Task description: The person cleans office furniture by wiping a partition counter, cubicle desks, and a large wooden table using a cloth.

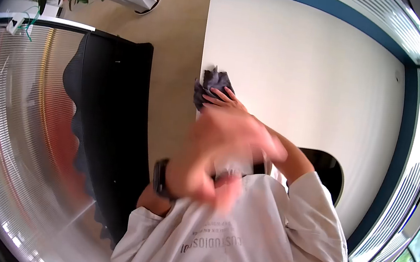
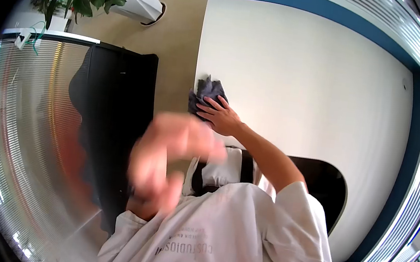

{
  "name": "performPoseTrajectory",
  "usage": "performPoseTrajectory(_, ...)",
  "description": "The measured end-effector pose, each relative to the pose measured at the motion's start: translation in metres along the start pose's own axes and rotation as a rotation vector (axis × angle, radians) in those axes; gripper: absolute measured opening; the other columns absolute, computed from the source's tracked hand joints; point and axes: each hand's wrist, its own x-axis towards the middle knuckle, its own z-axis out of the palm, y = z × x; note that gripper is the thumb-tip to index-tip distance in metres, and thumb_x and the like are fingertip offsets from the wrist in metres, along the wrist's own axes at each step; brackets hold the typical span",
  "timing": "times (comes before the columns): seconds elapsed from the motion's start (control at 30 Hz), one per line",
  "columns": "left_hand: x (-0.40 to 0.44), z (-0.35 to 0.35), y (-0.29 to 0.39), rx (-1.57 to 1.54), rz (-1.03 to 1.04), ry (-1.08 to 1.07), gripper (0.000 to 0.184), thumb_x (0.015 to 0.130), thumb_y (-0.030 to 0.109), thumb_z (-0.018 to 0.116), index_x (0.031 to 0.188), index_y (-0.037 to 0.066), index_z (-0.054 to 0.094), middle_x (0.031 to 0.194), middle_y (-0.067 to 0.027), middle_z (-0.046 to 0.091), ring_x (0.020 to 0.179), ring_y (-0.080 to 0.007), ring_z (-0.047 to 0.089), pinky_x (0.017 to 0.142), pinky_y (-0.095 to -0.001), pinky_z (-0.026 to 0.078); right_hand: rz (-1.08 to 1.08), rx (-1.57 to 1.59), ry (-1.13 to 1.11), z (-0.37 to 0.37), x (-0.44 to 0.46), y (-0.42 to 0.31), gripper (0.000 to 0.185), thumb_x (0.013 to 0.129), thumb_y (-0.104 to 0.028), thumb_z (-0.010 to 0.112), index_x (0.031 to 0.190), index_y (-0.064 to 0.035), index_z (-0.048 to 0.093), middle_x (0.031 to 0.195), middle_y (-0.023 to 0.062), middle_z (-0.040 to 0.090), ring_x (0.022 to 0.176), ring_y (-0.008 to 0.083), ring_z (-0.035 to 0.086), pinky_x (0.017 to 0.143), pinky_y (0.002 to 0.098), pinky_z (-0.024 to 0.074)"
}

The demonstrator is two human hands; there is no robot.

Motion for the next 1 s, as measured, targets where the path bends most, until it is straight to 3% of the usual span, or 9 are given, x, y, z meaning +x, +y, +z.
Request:
performPoseTrajectory(0.07, -0.033, 0.01, -0.031, 0.163, -0.322, 0.077, 0.046, 0.085, 0.004, 0.051, 0.129, -0.003, 0.042, 0.119, -0.0156, 0.059, 0.107, -0.0244, 0.056, 0.091, -0.0362, 0.041, 0.093, 0.066, -0.039, -0.006, 0.006, -0.006, 0.046, 0.092, -0.033, 0.048, 0.137, -0.0246, 0.044, 0.147, -0.0047, 0.033, 0.141, 0.0199, 0.016, 0.115, 0.0478, 0.0122)
performPoseTrajectory(0.13, -0.115, 0.026, -0.082, 0.207, -0.729, 0.201, 0.046, 0.087, 0.014, 0.057, 0.13, 0.004, 0.044, 0.127, -0.0109, 0.052, 0.115, -0.0252, 0.051, 0.093, -0.038, 0.041, 0.08, -0.071, 0.159, 0.017, 0.014, -0.008, 0.045, 0.092, -0.032, 0.048, 0.136, -0.0238, 0.045, 0.147, -0.0045, 0.034, 0.14, 0.0203, 0.018, 0.114, 0.0471, 0.0144)
performPoseTrajectory(0.17, -0.169, 0.033, -0.109, 0.281, -0.866, 0.197, 0.051, 0.087, 0.017, 0.059, 0.133, 0.003, 0.041, 0.131, -0.0144, 0.049, 0.118, -0.0276, 0.049, 0.096, -0.0393, 0.04, 0.079, -0.113, 0.255, 0.037, 0.022, -0.002, 0.045, 0.092, -0.032, 0.048, 0.136, -0.0236, 0.045, 0.147, -0.0045, 0.034, 0.14, 0.0204, 0.019, 0.114, 0.0468, 0.0149)
performPoseTrajectory(0.27, -0.337, 0.044, -0.147, 0.466, -1.012, 0.071, 0.079, 0.082, 0.032, 0.067, 0.14, -0.003, 0.026, 0.138, -0.0245, 0.038, 0.127, -0.0355, 0.039, 0.104, -0.0443, 0.032, 0.203, -0.101, 0.351, 0.059, 0.04, -0.004, 0.045, 0.092, -0.031, 0.048, 0.136, -0.0233, 0.044, 0.148, -0.0056, 0.031, 0.141, 0.02, 0.017, 0.114, 0.0459, 0.0134)
performPoseTrajectory(0.33, -0.428, 0.054, -0.142, 0.337, -1.131, 0.041, 0.087, 0.081, 0.035, 0.068, 0.141, -0.005, 0.019, 0.142, -0.0255, 0.032, 0.131, -0.0362, 0.035, 0.106, -0.0437, 0.031, 0.289, -0.088, 0.377, 0.066, 0.048, -0.006, 0.046, 0.092, -0.031, 0.048, 0.137, -0.0241, 0.043, 0.149, -0.0065, 0.029, 0.141, 0.0196, 0.015, 0.115, 0.0449, 0.0112)
performPoseTrajectory(0.37, -0.441, 0.051, -0.127, 0.342, -1.136, 0.013, 0.087, 0.081, 0.035, 0.068, 0.141, -0.005, 0.019, 0.142, -0.0255, 0.032, 0.131, -0.0362, 0.035, 0.106, -0.0437, 0.031, 0.333, -0.092, 0.397, 0.069, 0.053, -0.008, 0.047, 0.092, -0.03, 0.048, 0.138, -0.0246, 0.041, 0.15, -0.0072, 0.028, 0.141, 0.0196, 0.015, 0.115, 0.0446, 0.0116)
performPoseTrajectory(0.43, -0.464, 0.051, -0.1, 0.252, -1.413, -0.216, 0.091, 0.082, 0.04, 0.067, 0.141, -0.006, 0.017, 0.143, -0.0261, 0.031, 0.132, -0.0359, 0.033, 0.107, -0.0411, 0.03, 0.408, -0.099, 0.425, 0.069, 0.057, -0.009, 0.047, 0.092, -0.032, 0.047, 0.139, -0.0254, 0.04, 0.15, -0.0075, 0.027, 0.141, 0.0195, 0.014, 0.115, 0.0449, 0.0119)
performPoseTrajectory(0.73, -0.528, -0.002, -0.055, 0.26, -1.571, -0.327, 0.081, 0.085, 0.043, 0.063, 0.137, -0.006, 0.026, 0.137, -0.0257, 0.039, 0.127, -0.0355, 0.04, 0.104, -0.0389, 0.033, 0.669, -0.205, 0.336, 0.042, 0.057, 0.001, 0.049, 0.098, -0.037, 0.031, 0.146, -0.0308, 0.023, 0.153, -0.0093, 0.02, 0.142, 0.0189, 0.012, 0.115, 0.0467, 0.0094)
performPoseTrajectory(1.0, -0.511, 0.01, -0.066, 0.202, -1.45, -0.196, 0.071, 0.084, 0.043, 0.065, 0.128, -0.005, 0.037, 0.127, -0.0239, 0.047, 0.119, -0.0351, 0.046, 0.099, -0.0413, 0.036, 0.652, -0.363, 0.446, 0.071, 0.058, -0.055, 0.052, 0.092, -0.034, 0.044, 0.143, -0.0255, 0.034, 0.15, -0.0059, 0.026, 0.141, 0.027, 0.014, 0.111, 0.0559, 0.0121)
